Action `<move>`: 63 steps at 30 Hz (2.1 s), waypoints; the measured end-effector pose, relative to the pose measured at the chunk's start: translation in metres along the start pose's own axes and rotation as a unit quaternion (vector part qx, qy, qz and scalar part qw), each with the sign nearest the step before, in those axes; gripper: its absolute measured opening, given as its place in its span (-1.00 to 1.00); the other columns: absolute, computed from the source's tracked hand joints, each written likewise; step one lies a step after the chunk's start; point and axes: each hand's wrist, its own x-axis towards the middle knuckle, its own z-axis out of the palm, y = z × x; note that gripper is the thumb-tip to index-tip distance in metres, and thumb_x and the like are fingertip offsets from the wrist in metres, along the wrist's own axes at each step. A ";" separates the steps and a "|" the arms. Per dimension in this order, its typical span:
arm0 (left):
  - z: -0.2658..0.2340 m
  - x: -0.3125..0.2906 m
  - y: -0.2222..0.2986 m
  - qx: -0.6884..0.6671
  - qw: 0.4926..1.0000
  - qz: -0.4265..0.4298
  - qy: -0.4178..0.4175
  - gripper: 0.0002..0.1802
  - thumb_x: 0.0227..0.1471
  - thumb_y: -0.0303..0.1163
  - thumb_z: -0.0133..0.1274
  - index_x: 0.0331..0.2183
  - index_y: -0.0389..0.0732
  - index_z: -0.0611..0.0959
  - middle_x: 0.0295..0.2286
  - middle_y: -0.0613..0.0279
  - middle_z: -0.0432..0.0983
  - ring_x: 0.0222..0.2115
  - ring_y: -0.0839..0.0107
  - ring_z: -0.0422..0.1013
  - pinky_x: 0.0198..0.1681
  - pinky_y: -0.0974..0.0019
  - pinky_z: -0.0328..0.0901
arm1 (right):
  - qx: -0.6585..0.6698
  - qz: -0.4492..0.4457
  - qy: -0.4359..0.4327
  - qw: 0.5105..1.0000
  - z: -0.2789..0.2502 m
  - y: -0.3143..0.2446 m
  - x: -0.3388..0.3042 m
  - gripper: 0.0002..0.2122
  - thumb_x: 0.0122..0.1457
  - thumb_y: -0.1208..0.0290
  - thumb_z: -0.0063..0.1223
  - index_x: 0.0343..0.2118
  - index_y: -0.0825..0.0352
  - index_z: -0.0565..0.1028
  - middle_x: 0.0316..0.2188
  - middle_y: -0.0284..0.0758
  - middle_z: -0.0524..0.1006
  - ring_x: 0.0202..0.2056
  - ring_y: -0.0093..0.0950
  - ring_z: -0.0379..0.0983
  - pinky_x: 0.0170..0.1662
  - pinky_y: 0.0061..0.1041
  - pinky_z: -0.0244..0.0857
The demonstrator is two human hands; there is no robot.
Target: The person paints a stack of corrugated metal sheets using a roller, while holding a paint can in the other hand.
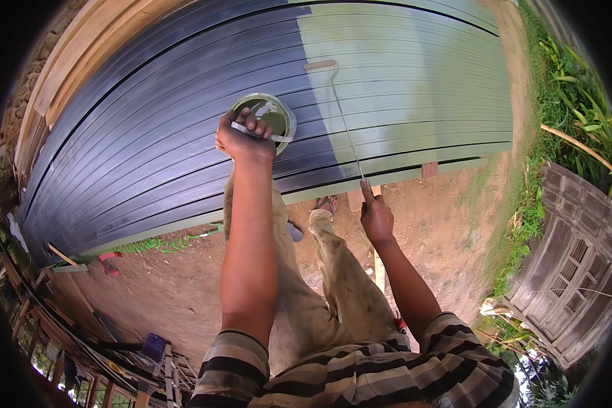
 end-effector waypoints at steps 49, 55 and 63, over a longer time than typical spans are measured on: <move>-0.012 -0.002 -0.005 -0.052 0.999 -0.005 0.004 -0.71 0.11 -0.14 -0.05 -0.49 -0.14 0.50 -0.70 0.39 0.14 -0.68 0.46 0.05 -0.58 0.34 -0.04 | 0.036 -0.060 0.030 0.997 -0.026 -0.046 0.141 -0.34 0.17 0.54 0.02 0.35 -0.11 0.22 -0.44 -0.02 0.54 -0.35 0.02 0.53 -0.20 -0.03 0.43; -0.022 0.003 0.000 -0.066 0.998 -0.021 -0.004 -0.69 0.14 -0.11 -0.06 -0.47 -0.14 0.52 -0.71 0.39 0.14 -0.68 0.46 0.05 -0.59 0.34 -0.04 | 0.038 -0.064 0.031 0.997 0.005 -0.010 0.051 -0.29 0.16 0.50 0.10 0.37 -0.13 0.17 -0.44 0.00 0.53 -0.37 0.04 0.51 -0.24 -0.04 0.42; -0.026 0.003 -0.003 -0.036 0.999 -0.008 0.008 -0.69 0.13 -0.12 -0.08 -0.47 -0.15 0.53 -0.70 0.40 0.14 -0.68 0.48 0.04 -0.58 0.35 -0.05 | 0.200 -0.013 0.046 0.979 -0.019 -0.048 0.133 -0.55 0.25 0.27 0.07 0.12 0.43 0.35 -0.47 -0.03 0.53 -0.43 0.01 0.54 -0.39 -0.07 0.39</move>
